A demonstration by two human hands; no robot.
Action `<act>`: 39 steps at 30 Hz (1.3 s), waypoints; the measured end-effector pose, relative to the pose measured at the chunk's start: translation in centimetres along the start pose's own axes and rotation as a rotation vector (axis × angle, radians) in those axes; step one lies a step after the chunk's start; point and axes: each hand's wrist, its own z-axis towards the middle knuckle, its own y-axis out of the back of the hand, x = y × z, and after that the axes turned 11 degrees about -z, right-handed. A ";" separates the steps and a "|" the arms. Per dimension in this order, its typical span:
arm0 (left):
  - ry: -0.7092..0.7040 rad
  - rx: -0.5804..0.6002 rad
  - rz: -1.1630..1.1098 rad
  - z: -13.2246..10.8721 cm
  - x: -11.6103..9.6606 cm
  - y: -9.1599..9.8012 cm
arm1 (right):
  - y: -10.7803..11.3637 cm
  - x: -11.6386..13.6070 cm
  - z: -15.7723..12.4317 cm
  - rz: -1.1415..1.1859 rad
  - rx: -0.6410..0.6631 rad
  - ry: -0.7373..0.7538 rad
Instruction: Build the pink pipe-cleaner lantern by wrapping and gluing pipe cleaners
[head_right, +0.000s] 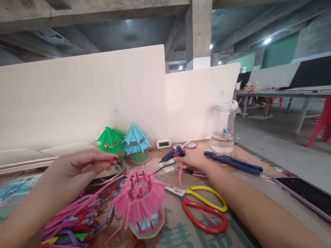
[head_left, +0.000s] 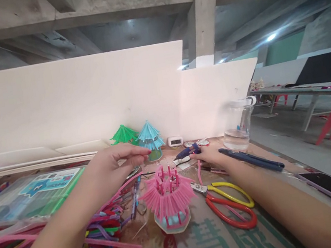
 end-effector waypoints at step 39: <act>-0.091 -0.157 -0.038 -3.9 -2.3 -4.4 | 6.5 14.7 -15.0 -0.003 -0.283 0.621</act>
